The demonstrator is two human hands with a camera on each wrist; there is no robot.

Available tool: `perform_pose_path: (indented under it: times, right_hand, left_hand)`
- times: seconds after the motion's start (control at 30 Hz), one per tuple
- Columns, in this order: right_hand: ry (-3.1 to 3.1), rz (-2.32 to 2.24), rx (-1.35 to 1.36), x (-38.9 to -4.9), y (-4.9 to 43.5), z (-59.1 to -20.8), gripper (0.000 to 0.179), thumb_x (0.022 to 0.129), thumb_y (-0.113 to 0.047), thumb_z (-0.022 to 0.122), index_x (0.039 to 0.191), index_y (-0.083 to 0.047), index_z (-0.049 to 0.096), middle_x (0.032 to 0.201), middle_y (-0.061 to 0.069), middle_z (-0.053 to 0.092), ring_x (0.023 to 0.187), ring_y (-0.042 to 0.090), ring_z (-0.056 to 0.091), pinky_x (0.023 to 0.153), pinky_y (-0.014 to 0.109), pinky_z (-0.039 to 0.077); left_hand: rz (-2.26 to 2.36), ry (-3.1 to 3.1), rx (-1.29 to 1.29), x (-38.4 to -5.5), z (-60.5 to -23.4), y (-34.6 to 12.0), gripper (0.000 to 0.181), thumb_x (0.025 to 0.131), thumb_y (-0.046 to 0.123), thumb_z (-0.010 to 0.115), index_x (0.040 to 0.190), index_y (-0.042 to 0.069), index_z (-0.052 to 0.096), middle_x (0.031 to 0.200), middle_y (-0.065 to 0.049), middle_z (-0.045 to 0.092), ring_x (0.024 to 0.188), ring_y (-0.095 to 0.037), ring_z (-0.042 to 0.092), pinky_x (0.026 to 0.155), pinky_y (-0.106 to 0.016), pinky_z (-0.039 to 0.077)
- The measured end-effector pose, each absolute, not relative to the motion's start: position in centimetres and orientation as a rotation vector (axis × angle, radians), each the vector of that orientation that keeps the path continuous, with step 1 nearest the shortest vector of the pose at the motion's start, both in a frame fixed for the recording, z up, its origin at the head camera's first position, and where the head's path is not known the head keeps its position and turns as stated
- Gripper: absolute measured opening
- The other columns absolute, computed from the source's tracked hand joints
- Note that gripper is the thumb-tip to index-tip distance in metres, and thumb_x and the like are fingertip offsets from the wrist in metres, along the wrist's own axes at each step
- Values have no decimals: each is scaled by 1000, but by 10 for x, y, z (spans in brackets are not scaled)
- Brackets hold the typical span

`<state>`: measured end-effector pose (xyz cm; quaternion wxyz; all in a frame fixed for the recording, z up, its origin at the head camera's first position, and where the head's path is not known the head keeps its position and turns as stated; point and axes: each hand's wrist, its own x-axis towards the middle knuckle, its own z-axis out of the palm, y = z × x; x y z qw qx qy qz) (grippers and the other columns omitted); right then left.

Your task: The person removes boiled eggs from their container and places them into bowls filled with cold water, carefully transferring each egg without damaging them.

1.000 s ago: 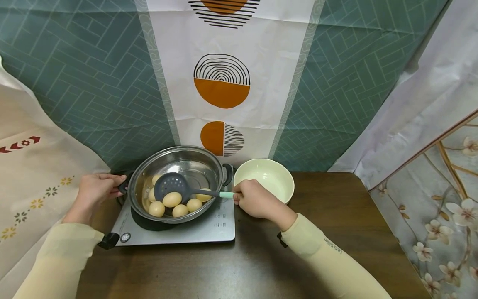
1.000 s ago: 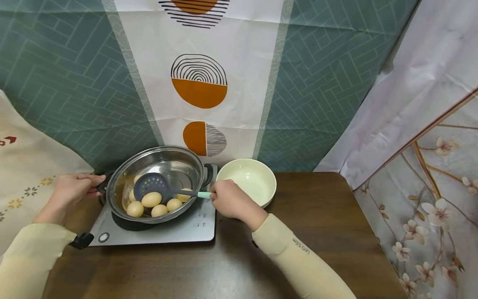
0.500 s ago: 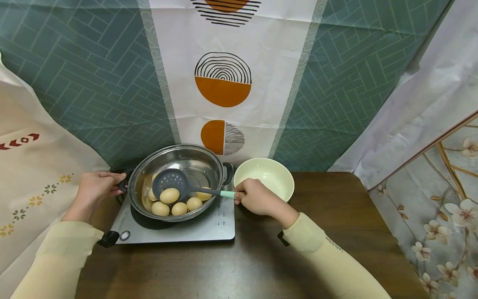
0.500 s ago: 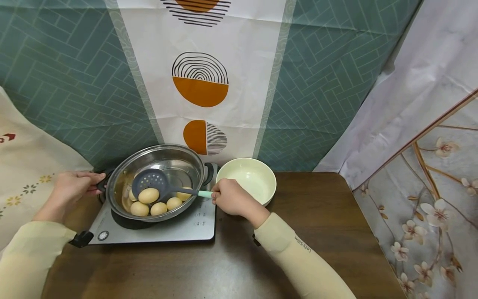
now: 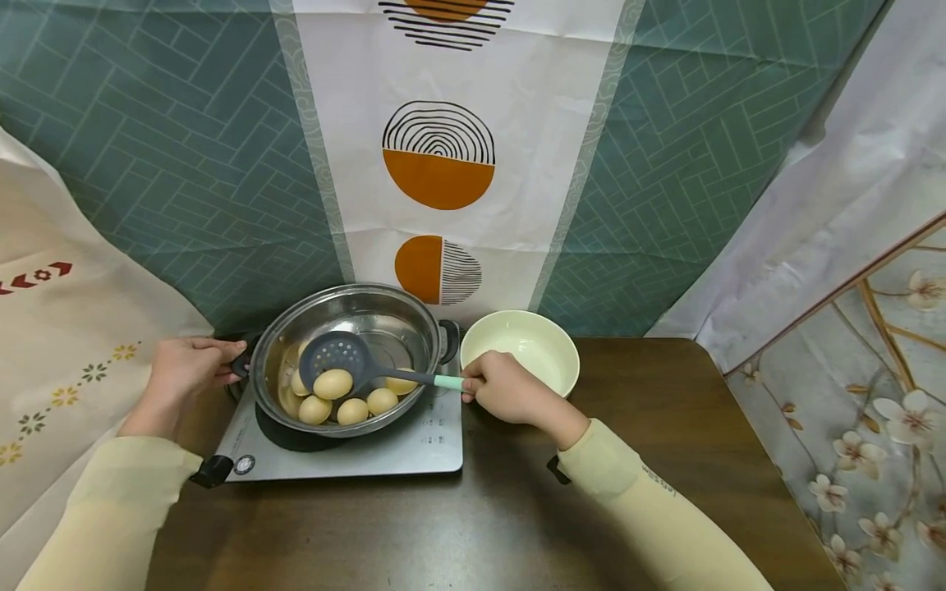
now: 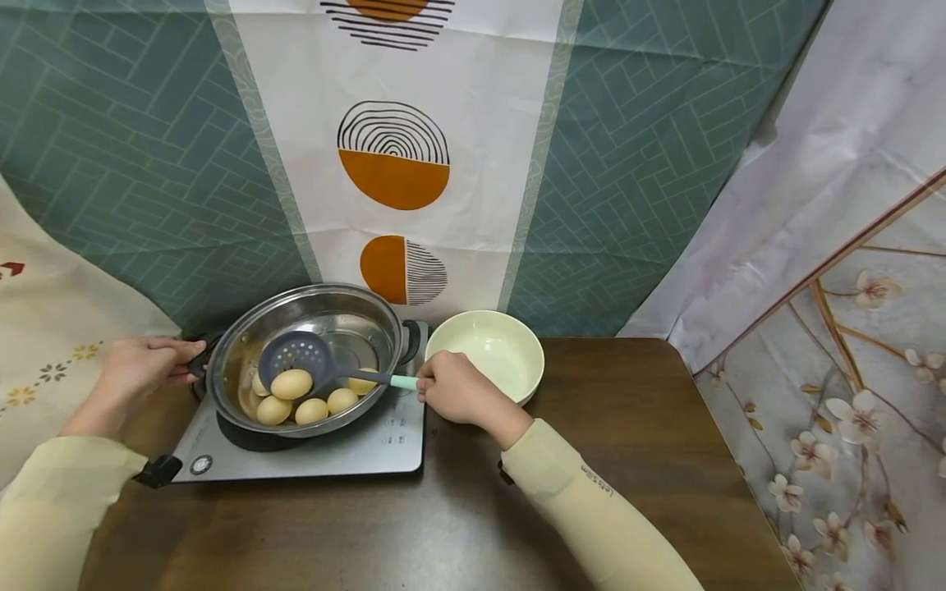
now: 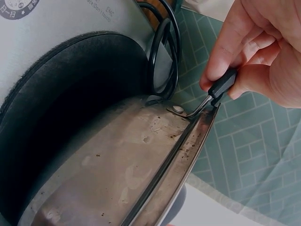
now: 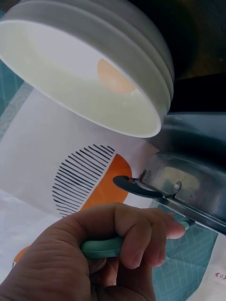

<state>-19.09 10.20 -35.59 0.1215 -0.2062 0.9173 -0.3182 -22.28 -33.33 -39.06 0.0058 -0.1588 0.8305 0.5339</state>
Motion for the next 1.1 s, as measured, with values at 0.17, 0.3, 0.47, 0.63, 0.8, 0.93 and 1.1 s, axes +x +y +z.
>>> perform_pose_path:
  times: [0.17,0.3,0.47,0.63,0.8,0.93,1.1]
  right_hand:
    - [2674,-933,-605,-190,103,-355,25,93,-11,55,72,-15,67,67,-6,61,59,9,40,51,18,31]
    - [2683,-927,-609,-189,105,-353,24,93,-10,54,73,-15,68,66,-7,61,58,8,40,51,17,31]
    - [2699,-946,-618,-188,109,-347,23,92,-10,55,74,-14,68,69,-1,65,62,8,45,55,18,37]
    - [2716,-963,-583,-187,115,-341,21,91,-9,56,76,-13,70,73,1,66,67,10,48,59,19,39]
    - [2725,-982,-551,-187,122,-335,18,91,-8,57,80,-12,70,72,-2,66,60,9,41,51,17,34]
    - [2710,-1003,-514,-187,131,-331,18,92,-8,55,82,-12,70,75,-1,67,57,10,39,50,18,33]
    - [2718,-1013,-491,-187,144,-329,19,94,-10,54,85,-14,70,74,-5,65,56,10,38,48,18,31]
  left_hand:
    - [1650,2599,-499,-222,-391,-334,39,86,31,67,106,-3,68,68,14,62,62,-6,64,63,-27,61]
    - [1621,2610,-519,-222,-391,-333,51,86,32,67,115,-10,61,68,14,62,63,-6,64,63,-27,61]
    - [1639,2606,-509,-222,-390,-334,37,86,31,67,106,-1,68,68,14,62,64,-6,63,64,-27,61]
    - [1675,2588,-502,-221,-390,-334,12,86,29,67,77,23,70,68,14,62,63,-5,63,63,-26,61]
    - [1713,2590,-471,-219,-389,-332,10,87,24,67,79,20,73,67,14,63,62,-5,63,61,-25,61]
    - [1714,2592,-469,-219,-388,-331,13,87,24,67,86,12,74,67,14,63,62,-5,63,61,-25,61]
    - [1694,2596,-472,-219,-388,-331,22,87,27,67,94,7,73,69,15,63,63,-6,63,62,-25,61]
